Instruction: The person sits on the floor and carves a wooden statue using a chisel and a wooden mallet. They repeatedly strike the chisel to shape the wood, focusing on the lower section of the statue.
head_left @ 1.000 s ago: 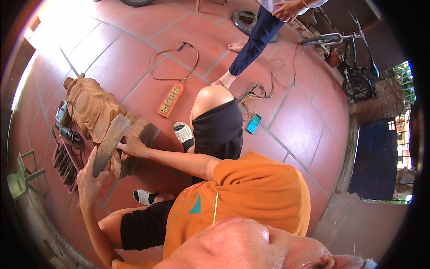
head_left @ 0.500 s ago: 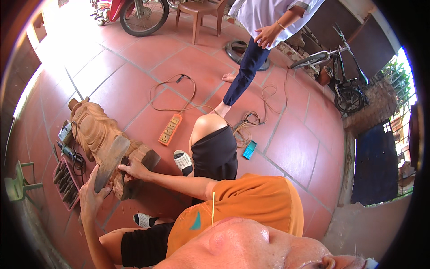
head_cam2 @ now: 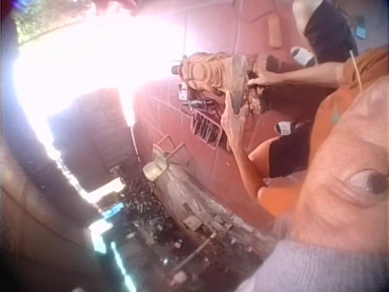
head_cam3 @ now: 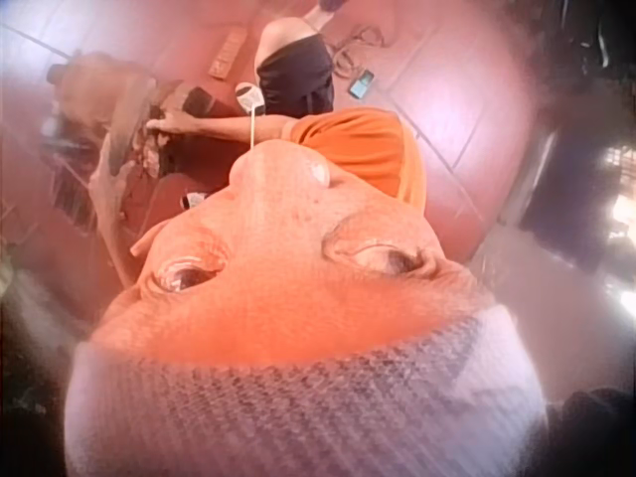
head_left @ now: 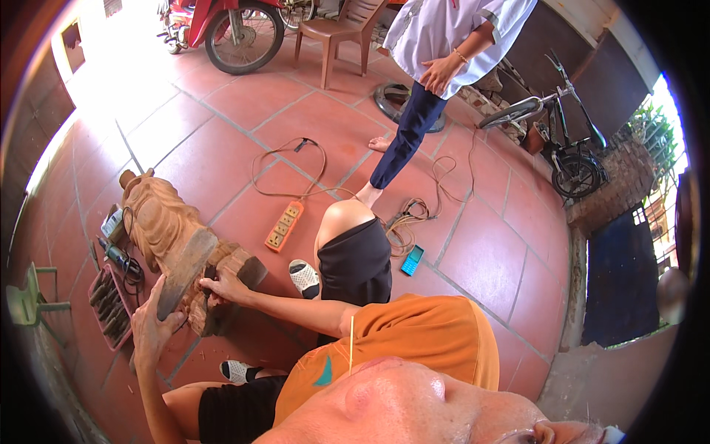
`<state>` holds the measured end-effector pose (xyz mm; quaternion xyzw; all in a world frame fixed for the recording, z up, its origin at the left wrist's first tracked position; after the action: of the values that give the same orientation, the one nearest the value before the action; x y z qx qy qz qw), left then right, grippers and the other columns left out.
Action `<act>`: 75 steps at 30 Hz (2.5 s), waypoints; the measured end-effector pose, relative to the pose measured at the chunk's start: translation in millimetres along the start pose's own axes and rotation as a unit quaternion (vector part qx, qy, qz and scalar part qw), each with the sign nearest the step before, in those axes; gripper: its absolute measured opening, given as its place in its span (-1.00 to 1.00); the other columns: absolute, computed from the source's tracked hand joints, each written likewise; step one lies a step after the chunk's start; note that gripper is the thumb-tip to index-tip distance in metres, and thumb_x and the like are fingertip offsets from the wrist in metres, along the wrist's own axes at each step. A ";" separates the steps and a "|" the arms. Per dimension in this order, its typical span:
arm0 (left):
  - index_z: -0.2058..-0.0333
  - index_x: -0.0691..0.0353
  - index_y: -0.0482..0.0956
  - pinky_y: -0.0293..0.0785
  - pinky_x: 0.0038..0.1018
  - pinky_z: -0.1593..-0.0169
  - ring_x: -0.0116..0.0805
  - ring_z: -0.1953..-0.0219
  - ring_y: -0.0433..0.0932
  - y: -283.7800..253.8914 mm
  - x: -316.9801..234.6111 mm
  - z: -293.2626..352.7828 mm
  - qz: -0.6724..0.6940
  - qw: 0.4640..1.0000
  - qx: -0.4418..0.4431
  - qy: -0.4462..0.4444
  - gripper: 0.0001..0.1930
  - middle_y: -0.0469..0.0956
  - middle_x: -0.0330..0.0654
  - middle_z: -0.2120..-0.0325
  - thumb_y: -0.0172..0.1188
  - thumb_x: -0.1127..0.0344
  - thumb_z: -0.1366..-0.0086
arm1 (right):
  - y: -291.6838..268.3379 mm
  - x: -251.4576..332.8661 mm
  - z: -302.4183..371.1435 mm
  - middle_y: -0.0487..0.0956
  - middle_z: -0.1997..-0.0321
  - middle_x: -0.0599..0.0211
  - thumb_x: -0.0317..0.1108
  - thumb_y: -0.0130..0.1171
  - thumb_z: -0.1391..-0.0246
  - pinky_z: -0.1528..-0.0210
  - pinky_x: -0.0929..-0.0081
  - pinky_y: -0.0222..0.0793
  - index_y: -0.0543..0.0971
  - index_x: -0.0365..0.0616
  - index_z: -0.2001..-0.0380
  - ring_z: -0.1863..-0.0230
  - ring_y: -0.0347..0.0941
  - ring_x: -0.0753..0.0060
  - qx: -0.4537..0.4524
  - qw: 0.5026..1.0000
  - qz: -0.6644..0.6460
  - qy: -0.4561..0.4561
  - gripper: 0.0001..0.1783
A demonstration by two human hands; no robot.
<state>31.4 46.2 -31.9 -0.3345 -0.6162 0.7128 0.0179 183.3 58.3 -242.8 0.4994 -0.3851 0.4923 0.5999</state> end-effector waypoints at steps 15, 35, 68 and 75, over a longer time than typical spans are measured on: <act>-0.35 0.08 0.31 0.52 -0.18 0.02 0.13 0.05 0.64 -0.2 -3.9 2.8 -0.009 0.999 -0.012 0.028 -0.03 0.63 0.15 0.07 0.47 0.45 0.13 | 0.8 -1.9 2.0 0.53 0.69 0.35 -0.07 0.18 -0.20 0.74 0.56 0.28 0.60 -0.20 0.40 0.75 0.43 0.57 -0.001 1.000 0.000 0.004 -0.63; -0.38 -0.18 0.29 0.56 -0.21 0.02 -0.01 0.17 0.69 -1.2 47.7 7.0 -0.009 0.997 -0.077 -0.027 -0.18 0.70 0.00 0.16 0.39 0.08 -0.11 | -1.7 -33.4 -8.2 0.61 0.56 0.18 -0.12 0.18 -0.27 0.66 0.56 0.48 0.55 -0.25 0.32 0.65 0.56 0.40 -0.003 0.998 -0.057 0.035 -0.66; -0.35 0.15 0.28 0.54 -0.12 0.07 0.17 0.18 0.64 -21.6 14.6 4.9 -0.012 0.998 -0.056 0.028 -0.21 0.61 0.25 0.18 0.32 -0.01 -0.22 | 17.6 -0.8 -1.0 0.56 0.56 0.39 -0.20 0.23 -0.29 0.57 0.58 0.33 0.59 -0.27 0.28 0.59 0.44 0.63 -0.010 0.988 0.085 -0.131 -0.70; -0.36 0.16 0.28 0.54 -0.10 0.13 0.14 0.24 0.64 -23.2 -19.7 0.3 0.033 0.993 -0.070 0.087 -0.22 0.61 0.25 0.25 0.32 0.06 -0.21 | 18.0 9.0 -2.1 0.61 0.56 0.32 -0.23 0.25 -0.28 0.55 0.54 0.36 0.62 -0.32 0.33 0.59 0.48 0.61 -0.021 0.972 0.156 -0.175 -0.70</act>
<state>37.6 42.9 -2.3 -0.4158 -0.6492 0.6365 0.0245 167.6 62.5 -230.7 0.4990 -0.5670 0.4767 0.4497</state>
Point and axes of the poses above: each hand's wrist, its own z-axis away from the middle knuckle, its own y-axis out of the palm, x = y × z, the point moved 8 cm from there along -z, towards the middle knuckle
